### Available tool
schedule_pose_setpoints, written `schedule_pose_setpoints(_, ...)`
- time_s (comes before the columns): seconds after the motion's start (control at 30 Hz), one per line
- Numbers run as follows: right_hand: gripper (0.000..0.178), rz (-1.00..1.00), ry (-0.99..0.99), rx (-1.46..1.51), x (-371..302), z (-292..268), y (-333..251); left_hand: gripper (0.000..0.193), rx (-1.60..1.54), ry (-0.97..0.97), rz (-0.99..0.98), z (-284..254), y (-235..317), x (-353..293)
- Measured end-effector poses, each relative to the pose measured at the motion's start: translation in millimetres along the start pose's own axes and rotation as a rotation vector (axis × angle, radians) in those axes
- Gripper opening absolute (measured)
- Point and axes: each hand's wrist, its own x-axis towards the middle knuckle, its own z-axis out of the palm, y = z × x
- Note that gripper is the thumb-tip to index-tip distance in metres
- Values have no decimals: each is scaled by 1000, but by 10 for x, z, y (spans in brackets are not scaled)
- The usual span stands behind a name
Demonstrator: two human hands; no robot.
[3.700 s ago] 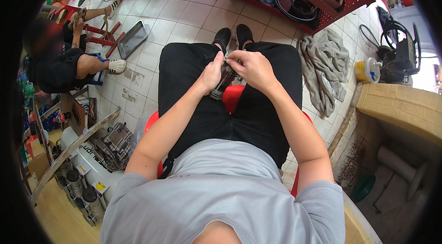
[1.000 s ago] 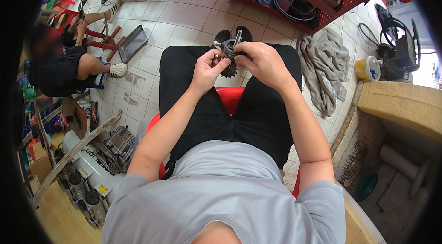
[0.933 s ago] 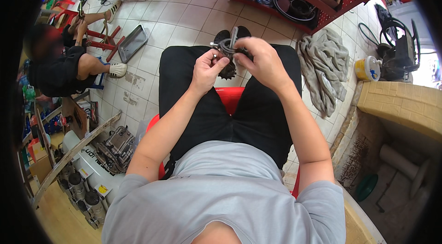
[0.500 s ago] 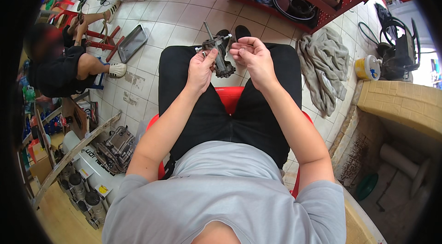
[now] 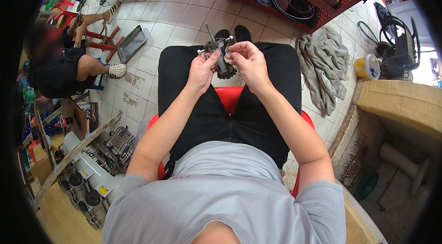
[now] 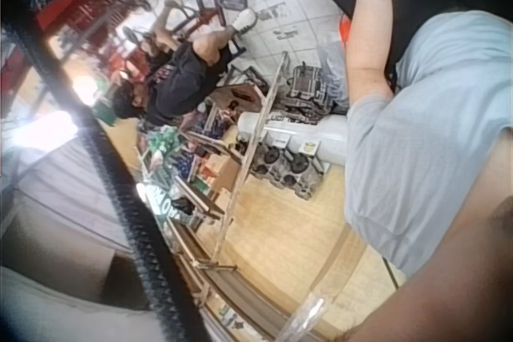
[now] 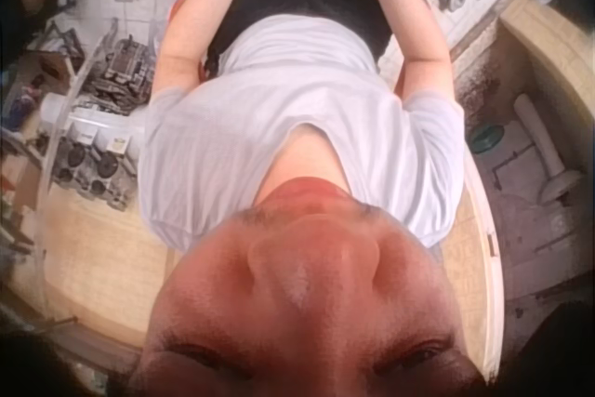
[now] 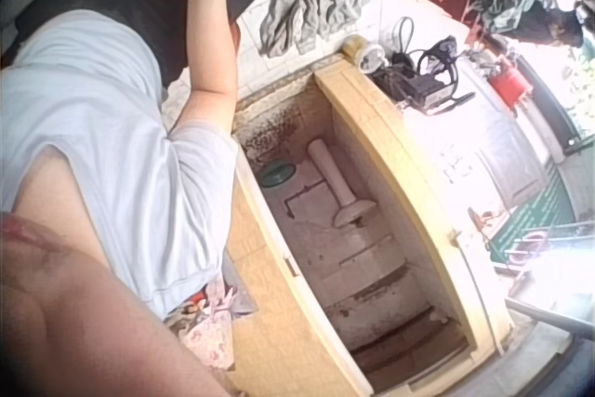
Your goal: The person sits on a low stool in a workshop and assembles a mechanical component, likely a carburetor, on their lap. They insert a metal rod into the central housing and then attach a circular metal ring, securing it by tightening screws with their fingers.
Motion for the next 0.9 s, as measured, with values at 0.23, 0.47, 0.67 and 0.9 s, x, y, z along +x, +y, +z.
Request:
schedule_pose_setpoints(0.23,21,-252,117,-321,-78,115,-27,13,-166,13,-167,1,-23,-36)
schedule_pose_setpoints(0.47,17,-786,76,-1056,-129,165,28,16,-257,30,-364,63,-24,-122)
schedule_pose_setpoints(0.67,12,-984,66,-1094,-90,157,107,17,-327,25,-373,76,-38,-135)
schedule_pose_setpoints(0.9,12,-834,63,-1079,-121,173,91,20,-328,42,-399,91,12,-139)
